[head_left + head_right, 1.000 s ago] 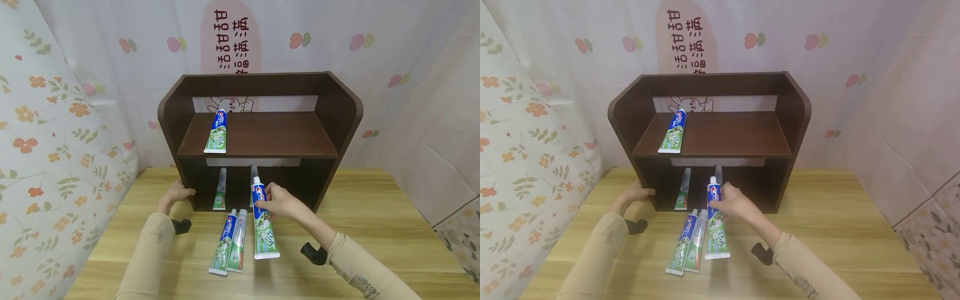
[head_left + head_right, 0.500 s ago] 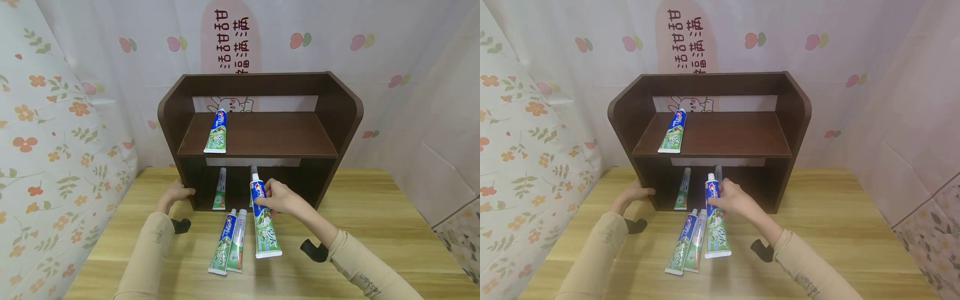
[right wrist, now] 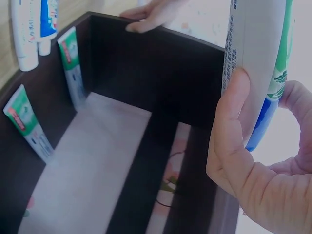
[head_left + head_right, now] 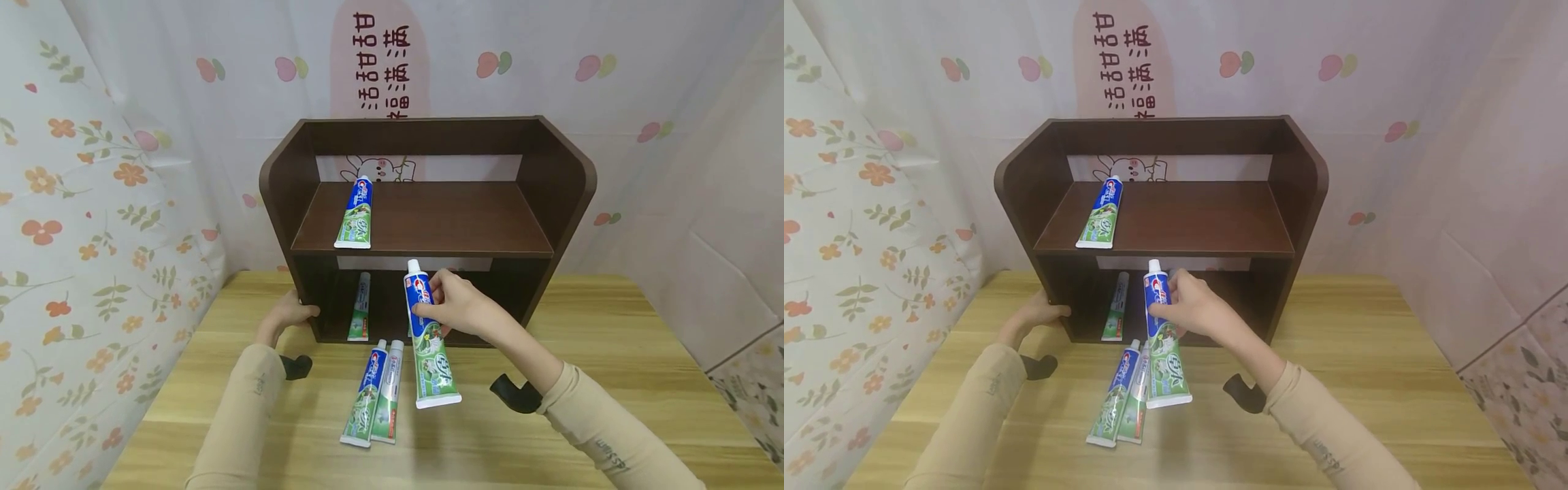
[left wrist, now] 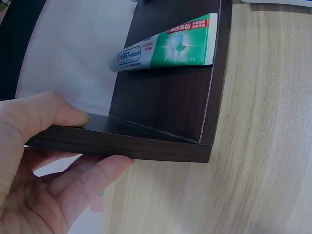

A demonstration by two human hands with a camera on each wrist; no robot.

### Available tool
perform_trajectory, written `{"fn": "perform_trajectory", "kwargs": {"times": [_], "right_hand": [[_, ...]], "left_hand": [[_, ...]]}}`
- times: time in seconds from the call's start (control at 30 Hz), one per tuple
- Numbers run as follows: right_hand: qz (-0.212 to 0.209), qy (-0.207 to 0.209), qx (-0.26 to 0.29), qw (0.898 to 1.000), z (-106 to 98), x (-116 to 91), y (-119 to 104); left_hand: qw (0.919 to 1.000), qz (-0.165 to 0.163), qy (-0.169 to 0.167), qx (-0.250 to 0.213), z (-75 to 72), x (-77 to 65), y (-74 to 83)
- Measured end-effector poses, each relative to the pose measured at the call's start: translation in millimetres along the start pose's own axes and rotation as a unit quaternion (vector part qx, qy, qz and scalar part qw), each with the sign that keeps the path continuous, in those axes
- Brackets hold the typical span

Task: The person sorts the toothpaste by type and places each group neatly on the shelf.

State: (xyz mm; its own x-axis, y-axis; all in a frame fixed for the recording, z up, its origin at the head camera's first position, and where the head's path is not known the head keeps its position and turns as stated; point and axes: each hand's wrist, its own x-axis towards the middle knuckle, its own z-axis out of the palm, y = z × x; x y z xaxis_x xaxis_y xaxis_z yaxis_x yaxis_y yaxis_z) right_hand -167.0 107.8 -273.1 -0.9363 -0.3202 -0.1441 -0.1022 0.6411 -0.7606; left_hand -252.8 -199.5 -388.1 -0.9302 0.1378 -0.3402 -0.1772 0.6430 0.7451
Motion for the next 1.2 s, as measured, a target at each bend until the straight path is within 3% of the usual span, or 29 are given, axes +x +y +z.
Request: {"fn": "perform_trajectory", "kwargs": {"times": [0.67,0.93,1.2], "right_hand": [[-0.003,0.023,-0.021,1.0,-37.4,17.4,-31.8],[0.048,0.04,0.002,0.998,-54.8,40.7,-40.4],[0.071,0.049,0.022,0.996,-69.4,65.6,-44.2]], "left_hand": [[1.0,-0.004,0.004,0.009,2.2,-0.7,-1.7],[1.0,0.005,0.005,-0.001,1.7,1.0,-2.5],[0.9998,0.019,0.007,-0.008,1.9,2.5,-2.0]]}}
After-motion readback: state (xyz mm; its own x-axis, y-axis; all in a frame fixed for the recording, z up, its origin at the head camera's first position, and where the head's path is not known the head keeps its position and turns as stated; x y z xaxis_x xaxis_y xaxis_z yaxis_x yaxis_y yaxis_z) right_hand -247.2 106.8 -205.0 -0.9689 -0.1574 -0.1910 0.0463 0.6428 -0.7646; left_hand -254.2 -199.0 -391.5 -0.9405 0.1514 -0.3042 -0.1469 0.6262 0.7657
